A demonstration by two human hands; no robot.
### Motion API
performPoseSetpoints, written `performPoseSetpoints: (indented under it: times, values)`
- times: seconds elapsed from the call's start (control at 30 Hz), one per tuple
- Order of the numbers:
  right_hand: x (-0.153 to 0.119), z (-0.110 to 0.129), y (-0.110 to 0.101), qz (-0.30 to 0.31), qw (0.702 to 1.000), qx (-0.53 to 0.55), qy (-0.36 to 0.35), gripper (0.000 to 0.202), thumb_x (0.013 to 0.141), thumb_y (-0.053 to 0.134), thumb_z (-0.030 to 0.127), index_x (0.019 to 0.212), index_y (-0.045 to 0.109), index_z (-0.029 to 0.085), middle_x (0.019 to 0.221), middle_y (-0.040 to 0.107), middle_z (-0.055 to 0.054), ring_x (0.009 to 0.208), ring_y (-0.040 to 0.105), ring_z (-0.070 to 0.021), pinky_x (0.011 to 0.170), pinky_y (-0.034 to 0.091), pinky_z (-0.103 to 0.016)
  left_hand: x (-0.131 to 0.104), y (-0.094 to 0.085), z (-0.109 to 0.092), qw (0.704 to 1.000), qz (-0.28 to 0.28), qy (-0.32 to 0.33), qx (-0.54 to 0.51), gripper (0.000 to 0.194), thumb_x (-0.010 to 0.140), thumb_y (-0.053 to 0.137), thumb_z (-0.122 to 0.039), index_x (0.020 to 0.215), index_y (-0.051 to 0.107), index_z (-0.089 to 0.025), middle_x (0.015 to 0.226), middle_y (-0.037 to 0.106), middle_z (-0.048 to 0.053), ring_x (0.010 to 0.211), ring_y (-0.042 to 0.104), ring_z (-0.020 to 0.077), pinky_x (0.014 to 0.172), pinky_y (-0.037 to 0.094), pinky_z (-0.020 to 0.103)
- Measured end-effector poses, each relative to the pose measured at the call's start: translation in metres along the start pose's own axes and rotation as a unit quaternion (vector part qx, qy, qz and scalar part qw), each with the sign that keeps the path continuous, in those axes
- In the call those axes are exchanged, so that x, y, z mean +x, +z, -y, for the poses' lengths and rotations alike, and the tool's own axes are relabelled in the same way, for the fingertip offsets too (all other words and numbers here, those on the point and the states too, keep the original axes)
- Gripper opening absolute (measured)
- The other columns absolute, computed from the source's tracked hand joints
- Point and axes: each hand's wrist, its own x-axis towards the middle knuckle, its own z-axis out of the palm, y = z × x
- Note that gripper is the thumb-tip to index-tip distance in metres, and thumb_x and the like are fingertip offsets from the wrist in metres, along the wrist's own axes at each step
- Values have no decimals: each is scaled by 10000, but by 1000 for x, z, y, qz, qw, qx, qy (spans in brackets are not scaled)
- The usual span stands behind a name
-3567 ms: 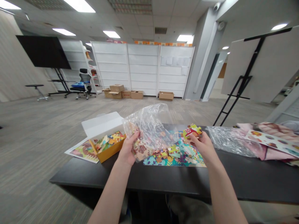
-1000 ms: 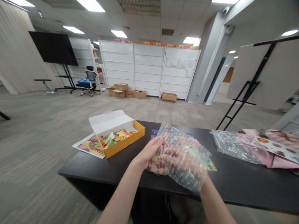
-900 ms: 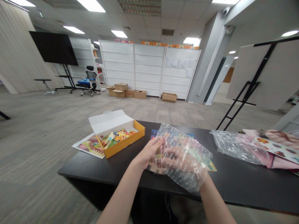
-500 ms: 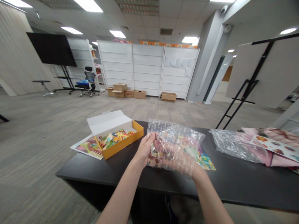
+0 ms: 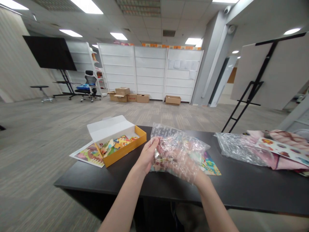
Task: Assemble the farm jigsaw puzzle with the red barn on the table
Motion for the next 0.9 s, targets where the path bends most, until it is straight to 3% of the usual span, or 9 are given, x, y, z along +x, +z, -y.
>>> performPoseSetpoints:
  times: [0.13,0.27,0.4,0.53,0.63,0.77,0.9]
  values:
    - [-4,5,-8,36,999,-10,-20,292,928,584,350,1189,713,371,1241,710,-22,1209,627,-299,1135,428,-497,-5,-3,-7,994,84,-67,14,459,734,830,-435,1086,702,-170,847,741,37,708,680,166,655,530,251]
    - [-6,2,-17,-19,998,-65,1,259,912,608,371,1135,732,325,1145,727,-66,1116,654,-326,1081,451,-545,-11,-5,-13,987,149,-67,-11,480,743,834,-410,1136,696,-172,979,757,81,840,721,213,757,558,289]
    - [-7,-5,-21,-29,996,-83,-6,309,929,591,432,1178,704,288,1142,721,-76,1065,663,-300,1023,484,-546,-14,-7,-12,975,195,-102,-26,472,748,832,-415,1117,709,-148,1003,761,115,953,724,260,823,563,319]
    - [-6,-4,-20,-55,995,-81,-33,349,949,562,447,1241,661,285,1241,693,-84,1149,635,-289,1058,469,-530,-16,-6,-5,972,167,-165,-32,493,745,828,-451,1126,706,-163,946,771,113,872,742,264,767,588,339]
    - [-5,0,-24,-59,995,-65,-42,310,954,550,419,1210,658,282,1283,672,-78,1191,616,-275,1071,461,-520,-15,-3,-2,977,137,-154,-49,467,776,803,-446,1132,703,-162,946,773,111,822,746,245,714,596,312]
    - [-5,0,-36,-63,996,-68,5,271,915,584,436,1077,680,242,1034,735,-81,954,686,-268,907,547,-471,-12,0,-3,985,104,-124,-62,390,808,781,-406,1091,713,-147,1007,771,117,814,743,207,652,585,239]
    - [-6,-1,-43,-89,994,4,61,289,875,638,468,1003,674,211,901,741,-59,808,696,-228,738,579,-364,-9,-1,-4,985,102,-121,-67,392,816,768,-407,1088,709,-131,1017,769,131,864,751,250,739,618,315]
